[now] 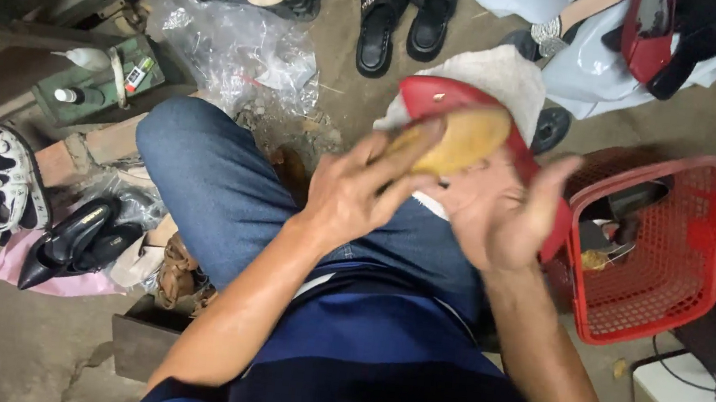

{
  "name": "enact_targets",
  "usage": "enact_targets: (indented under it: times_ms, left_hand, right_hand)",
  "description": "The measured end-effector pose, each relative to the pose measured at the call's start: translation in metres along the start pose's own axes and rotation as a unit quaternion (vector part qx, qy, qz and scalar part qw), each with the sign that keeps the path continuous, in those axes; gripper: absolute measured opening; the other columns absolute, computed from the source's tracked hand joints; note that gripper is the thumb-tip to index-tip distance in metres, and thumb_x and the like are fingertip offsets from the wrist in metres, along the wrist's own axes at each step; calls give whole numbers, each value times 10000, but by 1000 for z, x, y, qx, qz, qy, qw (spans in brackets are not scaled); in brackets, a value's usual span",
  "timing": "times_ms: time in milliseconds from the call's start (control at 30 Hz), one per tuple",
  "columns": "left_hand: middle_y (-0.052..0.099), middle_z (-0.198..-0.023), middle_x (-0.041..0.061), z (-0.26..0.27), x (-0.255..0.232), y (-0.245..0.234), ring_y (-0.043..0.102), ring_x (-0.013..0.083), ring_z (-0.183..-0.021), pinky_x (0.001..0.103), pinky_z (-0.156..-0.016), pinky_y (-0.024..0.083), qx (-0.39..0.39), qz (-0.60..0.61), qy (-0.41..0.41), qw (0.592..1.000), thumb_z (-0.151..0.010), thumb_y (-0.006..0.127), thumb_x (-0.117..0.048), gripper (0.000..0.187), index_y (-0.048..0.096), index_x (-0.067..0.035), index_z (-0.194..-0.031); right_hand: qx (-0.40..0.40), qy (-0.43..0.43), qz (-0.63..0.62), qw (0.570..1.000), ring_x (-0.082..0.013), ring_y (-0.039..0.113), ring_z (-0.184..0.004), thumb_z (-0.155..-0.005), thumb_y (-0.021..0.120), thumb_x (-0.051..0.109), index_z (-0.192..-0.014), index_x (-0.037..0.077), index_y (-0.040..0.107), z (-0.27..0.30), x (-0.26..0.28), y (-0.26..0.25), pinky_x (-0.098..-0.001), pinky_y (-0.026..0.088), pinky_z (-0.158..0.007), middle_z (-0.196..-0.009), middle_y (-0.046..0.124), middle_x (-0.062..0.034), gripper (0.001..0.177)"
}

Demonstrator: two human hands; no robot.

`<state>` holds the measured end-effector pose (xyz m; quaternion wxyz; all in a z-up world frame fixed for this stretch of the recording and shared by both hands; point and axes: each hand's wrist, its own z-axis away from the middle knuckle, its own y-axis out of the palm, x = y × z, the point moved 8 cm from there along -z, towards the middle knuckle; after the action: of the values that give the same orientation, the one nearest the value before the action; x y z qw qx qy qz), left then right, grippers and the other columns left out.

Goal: The person sits on the floor and uses a yellow brush to clean a red high-heeled shoe. They repeatedly brush the upper, heel, and sole, then place the shoe on a white cloth and continue brushing.

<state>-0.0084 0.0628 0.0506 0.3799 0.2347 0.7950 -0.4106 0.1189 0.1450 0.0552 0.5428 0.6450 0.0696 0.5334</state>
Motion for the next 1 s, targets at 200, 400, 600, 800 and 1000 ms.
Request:
enact_targets:
  times_ms: [200,400,600,800,1000]
  left_hand:
    - [506,-857,22,4,17,1,459,162,-744,303,-757,494,51,-10,-29,998,-1065,746,-195,518,501,-151,-1519]
    - [688,-1157,13,3,-2,10,763,167,-1031,339,-747,675,77,-68,80,991,-1034,726,-334,361,634,-232,-1367]
    - [721,-1218,54,-10,4,10,651,174,-822,354,-723,631,50,-13,11,999,-1072,680,-337,448,531,-190,-1467]
    - [563,-1522,93,0,10,-1,556,152,-828,316,-801,603,41,26,-11,999,-1066,725,-181,499,502,-72,-1498]
    - [731,-842,99,8,19,-18,714,240,-657,352,-551,591,41,93,-65,993,-865,838,-240,245,796,-137,-1083]
  right_hand:
    - [14,15,-47,999,-253,446,-1449,-935,313,762,-1432,231,618,9,4,-15,-767,227,-1231,-1461,573,-10,789]
    - [35,16,-65,997,-359,362,-1552,-955,291,767,-1431,229,648,5,17,-6,-748,273,-1243,-1582,472,-140,802]
    - [36,26,-20,999,-383,290,-1592,-948,280,758,-1519,198,530,1,17,1,-777,237,-1246,-1642,390,-130,839]
    - [21,20,-25,999,-393,314,-1570,-964,304,746,-1458,202,580,5,13,-7,-785,216,-1239,-1597,445,-126,785]
    - [16,-11,155,988,-455,393,-1471,-855,336,873,-1489,87,421,31,-17,-81,-772,261,-1149,-1556,449,-246,1014]
